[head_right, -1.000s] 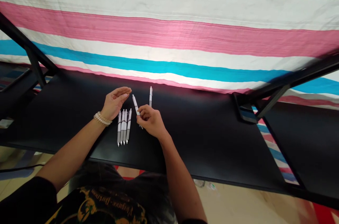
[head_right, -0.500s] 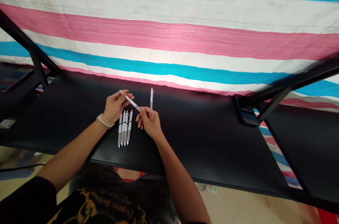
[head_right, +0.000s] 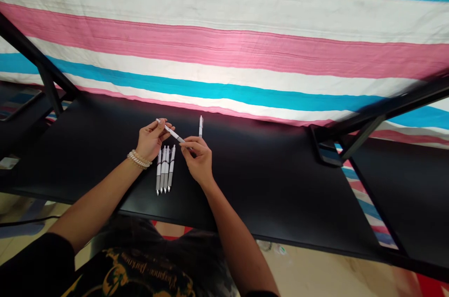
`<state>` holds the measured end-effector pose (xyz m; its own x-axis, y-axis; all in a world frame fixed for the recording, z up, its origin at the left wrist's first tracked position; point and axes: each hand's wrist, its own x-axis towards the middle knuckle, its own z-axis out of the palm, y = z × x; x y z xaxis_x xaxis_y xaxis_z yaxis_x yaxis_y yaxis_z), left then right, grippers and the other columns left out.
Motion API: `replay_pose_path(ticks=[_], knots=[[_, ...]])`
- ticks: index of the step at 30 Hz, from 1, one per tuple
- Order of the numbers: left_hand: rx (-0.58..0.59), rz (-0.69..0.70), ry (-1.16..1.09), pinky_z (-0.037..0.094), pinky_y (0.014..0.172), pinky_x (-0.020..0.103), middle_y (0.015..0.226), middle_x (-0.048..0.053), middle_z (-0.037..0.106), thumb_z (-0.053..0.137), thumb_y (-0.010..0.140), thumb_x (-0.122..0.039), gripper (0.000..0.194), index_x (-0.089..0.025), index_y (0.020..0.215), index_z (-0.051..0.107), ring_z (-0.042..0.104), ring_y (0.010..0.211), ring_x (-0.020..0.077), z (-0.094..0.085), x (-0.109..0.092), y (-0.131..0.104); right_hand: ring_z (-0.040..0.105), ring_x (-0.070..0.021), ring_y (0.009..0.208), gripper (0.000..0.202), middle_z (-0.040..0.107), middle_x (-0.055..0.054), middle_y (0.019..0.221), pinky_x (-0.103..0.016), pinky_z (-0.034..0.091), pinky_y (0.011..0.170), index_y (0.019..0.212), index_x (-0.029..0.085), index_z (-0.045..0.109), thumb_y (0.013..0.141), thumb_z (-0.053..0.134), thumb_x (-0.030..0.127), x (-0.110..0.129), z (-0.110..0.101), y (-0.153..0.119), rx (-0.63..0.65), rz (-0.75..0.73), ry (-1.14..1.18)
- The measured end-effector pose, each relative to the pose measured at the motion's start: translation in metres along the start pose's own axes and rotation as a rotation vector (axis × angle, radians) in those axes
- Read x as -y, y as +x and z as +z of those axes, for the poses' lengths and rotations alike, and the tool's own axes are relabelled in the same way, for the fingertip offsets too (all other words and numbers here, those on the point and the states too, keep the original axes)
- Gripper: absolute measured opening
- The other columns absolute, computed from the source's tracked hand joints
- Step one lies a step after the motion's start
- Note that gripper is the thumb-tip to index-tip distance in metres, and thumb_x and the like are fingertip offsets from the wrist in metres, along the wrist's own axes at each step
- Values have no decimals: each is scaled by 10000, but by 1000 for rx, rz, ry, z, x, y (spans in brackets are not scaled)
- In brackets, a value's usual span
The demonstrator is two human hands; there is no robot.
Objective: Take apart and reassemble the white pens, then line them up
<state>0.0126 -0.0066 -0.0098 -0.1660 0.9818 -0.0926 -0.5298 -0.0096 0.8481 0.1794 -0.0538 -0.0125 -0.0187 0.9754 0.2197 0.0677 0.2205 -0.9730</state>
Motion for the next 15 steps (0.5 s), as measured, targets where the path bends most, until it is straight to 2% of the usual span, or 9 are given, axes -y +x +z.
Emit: replay_pose_path(ticks=[1, 3, 5, 7, 9, 11, 12, 14, 15], knots=[[-2, 3, -4, 595, 808, 329, 897, 77, 733, 828, 725, -445, 378, -144, 925, 718, 729, 857, 200, 0, 0, 0, 663, -179, 902, 274, 672, -69, 1063, -293, 588, 702, 1059, 232, 724, 826, 729, 376, 0, 0, 0, -3, -4, 16], [-3, 6, -10, 594, 820, 339, 898, 81, 732, 828, 728, -439, 372, -140, 921, 719, 729, 855, 200, 1, 0, -1, 664, -168, 829, 309, 681, -61, 1010, -294, 586, 653, 1126, 236, 696, 857, 693, 389, 0, 0, 0, -4, 35, 56], [-2, 4, -8, 593, 826, 345, 898, 82, 730, 827, 731, -437, 374, -138, 928, 720, 729, 851, 200, 1, 0, -1, 651, -154, 751, 241, 680, -52, 928, -297, 578, 632, 1053, 224, 719, 883, 662, 385, 0, 0, 1, -9, 35, 48], [-3, 5, -8, 592, 828, 347, 898, 82, 729, 826, 733, -440, 379, -136, 933, 719, 728, 850, 198, 1, 0, -1, 659, -178, 877, 175, 670, -70, 1038, -320, 584, 740, 948, 220, 743, 845, 713, 357, -1, 0, 1, -9, -28, 9], [-6, 9, -13, 592, 825, 342, 898, 80, 728, 826, 731, -441, 383, -134, 933, 717, 729, 849, 194, 1, -1, -1, 652, -195, 959, 225, 651, -74, 1122, -335, 582, 790, 1025, 232, 736, 832, 729, 347, -1, 0, 1, -1, -43, 20], [-8, 8, -11, 592, 812, 327, 900, 81, 729, 829, 727, -440, 392, -132, 940, 715, 729, 848, 191, 1, 0, -1, 659, -178, 863, 278, 668, -64, 1020, -332, 585, 730, 1124, 235, 709, 874, 680, 354, -3, 0, 1, 6, -5, 51], [-8, 5, -7, 593, 805, 320, 901, 81, 730, 830, 724, -440, 398, -131, 947, 714, 730, 847, 190, 0, 0, -1, 656, -172, 827, 252, 668, -56, 969, -331, 582, 719, 1100, 233, 718, 881, 670, 348, -3, 0, 1, 5, -9, 50], [-6, -1, -1, 593, 792, 308, 904, 83, 731, 831, 721, -441, 407, -132, 958, 713, 731, 846, 189, 0, 0, -1, 649, -184, 888, 178, 655, -57, 993, -339, 576, 774, 993, 235, 746, 841, 716, 323, -4, 0, 1, 4, -63, 12], [-6, -2, 0, 594, 789, 306, 904, 84, 731, 831, 720, -440, 409, -131, 960, 713, 731, 846, 189, 0, 0, -1, 641, -194, 949, 200, 645, -59, 1044, -338, 572, 804, 999, 243, 744, 811, 747, 311, -3, 1, 0, 4, -87, 5]])
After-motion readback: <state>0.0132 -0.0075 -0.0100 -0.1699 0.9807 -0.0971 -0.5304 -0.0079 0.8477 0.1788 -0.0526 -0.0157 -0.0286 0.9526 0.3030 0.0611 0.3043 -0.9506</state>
